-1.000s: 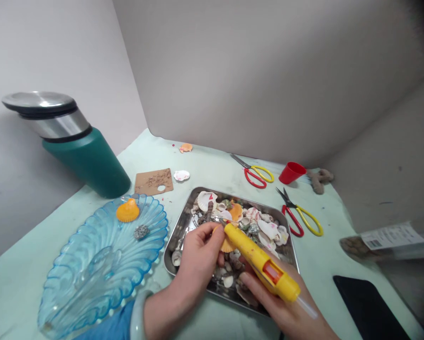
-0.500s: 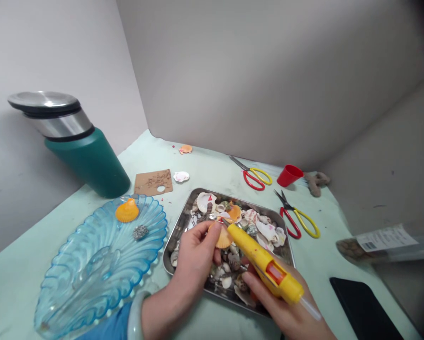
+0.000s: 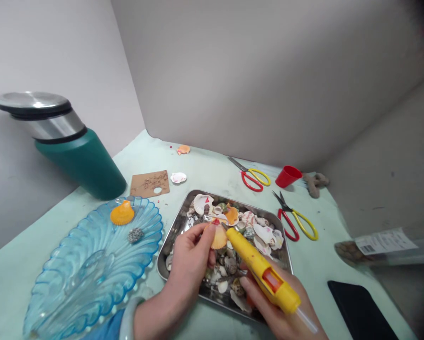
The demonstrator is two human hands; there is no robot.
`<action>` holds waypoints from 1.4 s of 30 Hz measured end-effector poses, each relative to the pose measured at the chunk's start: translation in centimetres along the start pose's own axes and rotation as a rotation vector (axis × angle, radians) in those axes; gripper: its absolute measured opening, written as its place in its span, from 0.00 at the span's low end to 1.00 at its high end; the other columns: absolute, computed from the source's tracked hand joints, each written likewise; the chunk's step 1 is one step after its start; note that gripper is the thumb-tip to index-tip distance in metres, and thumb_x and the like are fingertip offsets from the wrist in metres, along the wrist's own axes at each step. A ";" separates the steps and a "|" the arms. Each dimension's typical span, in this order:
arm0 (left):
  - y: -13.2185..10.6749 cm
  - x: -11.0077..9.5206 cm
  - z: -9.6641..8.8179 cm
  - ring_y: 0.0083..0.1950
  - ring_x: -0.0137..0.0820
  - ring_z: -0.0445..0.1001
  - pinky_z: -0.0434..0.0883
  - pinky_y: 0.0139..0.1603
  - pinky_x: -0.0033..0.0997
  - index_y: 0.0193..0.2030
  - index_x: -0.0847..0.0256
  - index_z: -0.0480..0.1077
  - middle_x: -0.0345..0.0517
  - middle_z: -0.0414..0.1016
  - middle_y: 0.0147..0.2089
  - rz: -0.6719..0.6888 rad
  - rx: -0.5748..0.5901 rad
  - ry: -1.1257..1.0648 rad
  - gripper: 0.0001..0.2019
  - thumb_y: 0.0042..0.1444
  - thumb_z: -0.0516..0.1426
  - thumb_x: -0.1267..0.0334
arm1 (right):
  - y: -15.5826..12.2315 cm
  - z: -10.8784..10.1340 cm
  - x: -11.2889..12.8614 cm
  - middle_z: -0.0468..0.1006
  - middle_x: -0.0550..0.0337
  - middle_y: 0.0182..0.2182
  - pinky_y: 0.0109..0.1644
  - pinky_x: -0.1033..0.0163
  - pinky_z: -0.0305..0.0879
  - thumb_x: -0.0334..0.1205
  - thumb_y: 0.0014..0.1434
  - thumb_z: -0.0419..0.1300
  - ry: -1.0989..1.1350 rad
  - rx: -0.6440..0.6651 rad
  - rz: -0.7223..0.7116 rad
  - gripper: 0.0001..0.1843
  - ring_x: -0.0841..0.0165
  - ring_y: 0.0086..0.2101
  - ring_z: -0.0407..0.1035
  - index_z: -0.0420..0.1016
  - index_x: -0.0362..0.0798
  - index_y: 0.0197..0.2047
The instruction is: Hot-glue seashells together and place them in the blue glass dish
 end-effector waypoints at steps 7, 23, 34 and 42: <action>0.1 0.1 0.0 0.15 0.23 0.57 0.52 0.19 0.22 0.37 0.66 0.77 0.35 0.61 0.12 -0.019 0.004 0.000 0.25 0.48 0.63 0.42 | -0.2 0.0 -0.4 0.82 0.55 0.31 0.29 0.65 0.75 0.46 0.60 0.63 0.019 -0.069 0.011 0.09 0.61 0.30 0.78 0.79 0.49 0.36; 0.2 0.2 0.1 0.16 0.23 0.56 0.52 0.19 0.23 0.36 0.66 0.78 0.37 0.62 0.12 -0.025 0.016 0.014 0.26 0.47 0.63 0.41 | -0.1 -0.1 -0.4 0.82 0.57 0.31 0.29 0.66 0.74 0.44 0.60 0.62 -0.008 -0.059 0.010 0.08 0.63 0.30 0.78 0.79 0.50 0.36; -0.1 -0.3 0.2 0.16 0.23 0.57 0.53 0.20 0.23 0.34 0.66 0.78 0.37 0.61 0.12 0.011 0.045 0.046 0.24 0.48 0.63 0.42 | -0.3 0.0 -0.5 0.82 0.56 0.30 0.31 0.65 0.76 0.45 0.61 0.62 -0.043 -0.063 -0.023 0.10 0.63 0.29 0.78 0.80 0.48 0.38; -0.1 0.0 0.3 0.16 0.23 0.57 0.53 0.20 0.23 0.32 0.67 0.78 0.38 0.63 0.13 0.009 0.071 0.072 0.23 0.48 0.63 0.43 | -0.2 0.0 -0.4 0.82 0.56 0.31 0.31 0.67 0.74 0.45 0.61 0.62 0.012 -0.084 -0.026 0.09 0.64 0.30 0.77 0.79 0.48 0.38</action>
Point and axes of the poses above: each hand's wrist, its own y-axis towards the middle knuckle, its own z-axis out of the palm, x = y × z, the point moved 6 cm from there along y, towards the middle knuckle
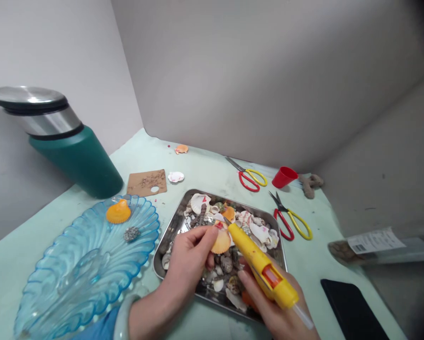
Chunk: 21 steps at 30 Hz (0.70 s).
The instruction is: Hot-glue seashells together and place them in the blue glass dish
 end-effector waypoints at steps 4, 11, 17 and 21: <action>-0.1 0.0 0.3 0.16 0.23 0.57 0.53 0.19 0.23 0.32 0.67 0.78 0.37 0.62 0.13 -0.022 0.026 0.009 0.23 0.48 0.63 0.44 | -0.1 0.4 -0.3 0.80 0.58 0.28 0.29 0.67 0.73 0.46 0.62 0.61 0.018 0.055 0.043 0.11 0.66 0.26 0.75 0.78 0.47 0.38; -0.2 -0.2 0.3 0.16 0.22 0.58 0.53 0.19 0.23 0.32 0.66 0.78 0.38 0.63 0.13 -0.008 0.034 -0.021 0.22 0.48 0.64 0.44 | -0.1 0.4 0.1 0.80 0.56 0.30 0.33 0.66 0.75 0.46 0.63 0.60 -0.003 0.075 0.041 0.11 0.64 0.31 0.77 0.77 0.47 0.38; -0.1 0.0 -0.3 0.16 0.21 0.56 0.51 0.20 0.21 0.35 0.67 0.78 0.36 0.62 0.13 -0.022 -0.042 -0.111 0.23 0.48 0.64 0.44 | 0.2 -0.6 -0.3 0.81 0.57 0.33 0.32 0.65 0.73 0.47 0.64 0.58 -0.113 0.086 0.018 0.12 0.65 0.30 0.76 0.76 0.48 0.39; -0.2 0.0 -0.3 0.16 0.21 0.56 0.51 0.20 0.21 0.36 0.67 0.78 0.36 0.62 0.13 -0.009 -0.035 -0.107 0.24 0.48 0.64 0.44 | 0.3 -0.7 -1.0 0.81 0.55 0.38 0.34 0.62 0.73 0.44 0.64 0.57 -0.362 0.144 -0.015 0.11 0.63 0.34 0.77 0.75 0.48 0.46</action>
Point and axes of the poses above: each hand's wrist, its own y-axis towards the middle knuckle, its own z-axis out of the palm, x = y × z, the point moved 6 cm from there along y, towards the middle knuckle
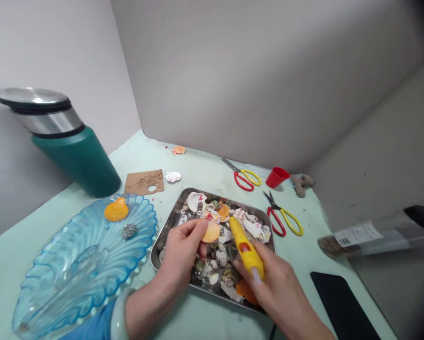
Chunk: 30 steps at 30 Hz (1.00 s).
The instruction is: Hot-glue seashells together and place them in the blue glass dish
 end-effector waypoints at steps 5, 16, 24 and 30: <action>-0.2 -0.2 0.0 0.17 0.21 0.56 0.51 0.20 0.22 0.36 0.66 0.78 0.37 0.63 0.13 0.052 0.031 0.039 0.24 0.49 0.63 0.43 | -0.1 -0.1 0.2 0.80 0.50 0.43 0.31 0.58 0.72 0.47 0.61 0.60 -0.318 -0.021 -0.092 0.20 0.59 0.33 0.77 0.73 0.49 0.54; -1.6 -1.8 0.9 0.19 0.24 0.60 0.56 0.22 0.24 0.33 0.65 0.79 0.38 0.65 0.16 0.198 0.188 0.121 0.23 0.49 0.64 0.43 | 2.3 -4.4 4.8 0.78 0.60 0.29 0.32 0.64 0.68 0.46 0.65 0.58 0.058 -0.164 -0.078 0.11 0.68 0.26 0.71 0.78 0.50 0.43; -1.4 -0.9 1.3 0.19 0.24 0.64 0.62 0.22 0.23 0.35 0.64 0.73 0.38 0.68 0.18 0.146 0.285 0.069 0.22 0.47 0.66 0.44 | 2.8 -1.6 4.2 0.74 0.64 0.24 0.28 0.68 0.61 0.43 0.66 0.55 0.291 -0.094 0.011 0.13 0.72 0.24 0.66 0.73 0.48 0.31; -1.1 -0.4 1.3 0.24 0.29 0.72 0.71 0.25 0.27 0.44 0.62 0.72 0.41 0.74 0.28 0.106 0.271 -0.049 0.27 0.48 0.64 0.41 | 3.0 -1.3 4.2 0.71 0.64 0.22 0.26 0.69 0.60 0.43 0.65 0.55 0.387 -0.009 0.048 0.14 0.72 0.23 0.65 0.70 0.48 0.29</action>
Point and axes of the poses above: each hand's wrist, its own y-axis towards the middle knuckle, its own z-axis out of the palm, x = y × z, the point moved 6 cm from there along y, towards the middle knuckle
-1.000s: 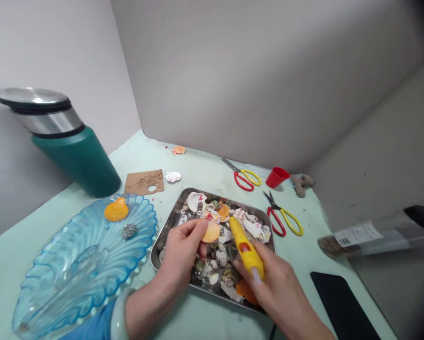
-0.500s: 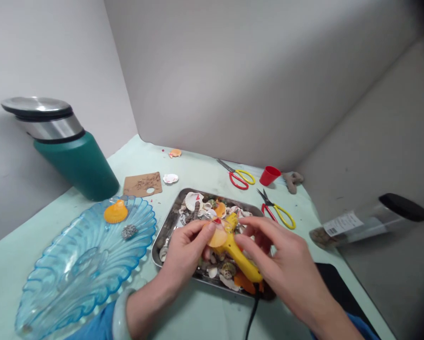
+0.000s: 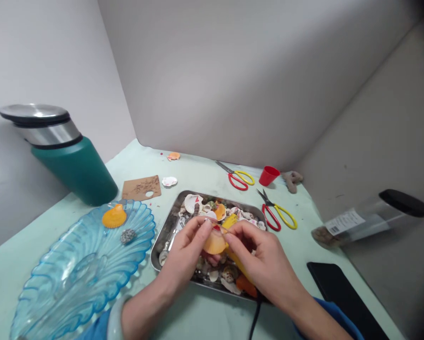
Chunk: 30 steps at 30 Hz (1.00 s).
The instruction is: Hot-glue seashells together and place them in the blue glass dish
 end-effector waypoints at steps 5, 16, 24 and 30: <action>0.3 0.4 -0.1 0.28 0.29 0.73 0.73 0.27 0.27 0.36 0.63 0.74 0.41 0.73 0.29 -0.029 0.006 -0.030 0.23 0.48 0.66 0.42 | 0.0 0.8 -0.9 0.72 0.64 0.22 0.26 0.68 0.60 0.44 0.64 0.56 0.053 0.055 0.060 0.14 0.72 0.23 0.65 0.70 0.48 0.29; 0.4 0.4 0.1 0.28 0.28 0.73 0.74 0.25 0.26 0.39 0.66 0.76 0.45 0.75 0.30 -0.085 0.014 -0.058 0.24 0.47 0.67 0.45 | -0.5 0.8 -1.9 0.76 0.62 0.26 0.28 0.67 0.63 0.43 0.64 0.58 0.002 -0.153 -0.025 0.09 0.71 0.25 0.67 0.75 0.49 0.34; 0.4 0.4 0.0 0.26 0.29 0.76 0.75 0.27 0.26 0.39 0.67 0.77 0.47 0.77 0.32 -0.109 -0.001 -0.141 0.25 0.46 0.67 0.44 | -0.5 0.9 -1.6 0.75 0.63 0.24 0.27 0.68 0.61 0.40 0.63 0.57 0.003 -0.155 -0.062 0.10 0.72 0.23 0.66 0.74 0.48 0.31; 0.5 0.3 0.1 0.26 0.29 0.76 0.75 0.28 0.27 0.38 0.68 0.77 0.48 0.79 0.32 -0.113 0.011 -0.180 0.23 0.46 0.68 0.48 | -0.5 0.9 -1.8 0.75 0.63 0.23 0.26 0.68 0.61 0.40 0.63 0.58 0.017 -0.163 -0.088 0.10 0.72 0.23 0.66 0.74 0.48 0.30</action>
Point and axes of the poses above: each hand's wrist, its own y-axis towards the middle knuckle, its own z-axis out of the palm, x = y × z, the point moved 6 cm from there along y, towards the middle knuckle
